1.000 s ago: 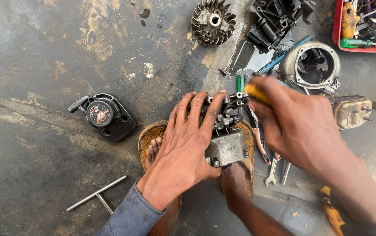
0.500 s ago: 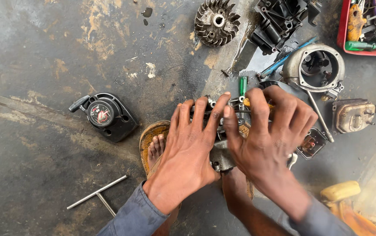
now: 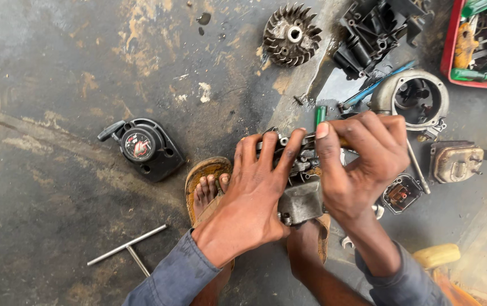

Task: The person uses a hammer and wrench to tap and adjust components on a disassembled engine block. They repeatedly reposition the engine and use tools to manipulate internal parts.

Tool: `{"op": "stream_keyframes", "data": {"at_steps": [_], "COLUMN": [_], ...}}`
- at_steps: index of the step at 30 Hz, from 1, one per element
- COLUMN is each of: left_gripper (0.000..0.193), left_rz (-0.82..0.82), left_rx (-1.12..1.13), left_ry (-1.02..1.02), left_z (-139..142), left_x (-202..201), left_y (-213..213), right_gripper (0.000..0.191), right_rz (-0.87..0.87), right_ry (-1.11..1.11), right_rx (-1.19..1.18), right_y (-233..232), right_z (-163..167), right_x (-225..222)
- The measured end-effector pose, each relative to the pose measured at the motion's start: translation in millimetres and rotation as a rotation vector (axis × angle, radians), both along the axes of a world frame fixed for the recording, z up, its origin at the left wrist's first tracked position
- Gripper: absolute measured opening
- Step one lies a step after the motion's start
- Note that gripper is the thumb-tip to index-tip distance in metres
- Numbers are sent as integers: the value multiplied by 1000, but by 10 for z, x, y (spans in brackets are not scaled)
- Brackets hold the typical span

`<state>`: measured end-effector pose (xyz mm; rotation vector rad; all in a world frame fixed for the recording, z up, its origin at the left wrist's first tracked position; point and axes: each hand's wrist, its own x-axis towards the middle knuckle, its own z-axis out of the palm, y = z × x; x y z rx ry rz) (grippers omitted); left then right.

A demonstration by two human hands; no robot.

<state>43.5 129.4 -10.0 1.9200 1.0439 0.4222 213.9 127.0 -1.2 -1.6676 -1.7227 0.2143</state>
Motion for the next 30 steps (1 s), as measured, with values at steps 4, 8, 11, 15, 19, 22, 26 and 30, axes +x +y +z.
{"op": "stream_keyframes", "data": {"at_steps": [4,8,11,15,19,22,26,30], "left_gripper": [133,135,135,136,143,154,151,153], "left_rz": [-20,-46,-69,-109,-137,-174,-209,-220], "left_rx": [34,47,30,32,88,142,72,82], "left_ry": [-12,-31,-8,0,-18,14,31,29], "left_z": [-11,49,62,-5,-2,54,123,138], "left_x": [-66,23,145,207,202,228,305,322], "left_y": [-136,-177,-164,-173,-266,-271,-270,-251], "right_gripper": [9,8,9,14,13,12,12,13], "right_rz": [54,77,74,42,23,26,31,39], "right_ry": [61,103,105,104,125,145,156,160], "right_rx": [-8,-25,-30,-28,0,24,16,13], "right_y": [-131,-205,-215,-277,-436,-518,-537,-531], "right_z": [29,95,120,98,91,111,159,201], "right_x": [1,132,253,326,352,400,490,533]}}
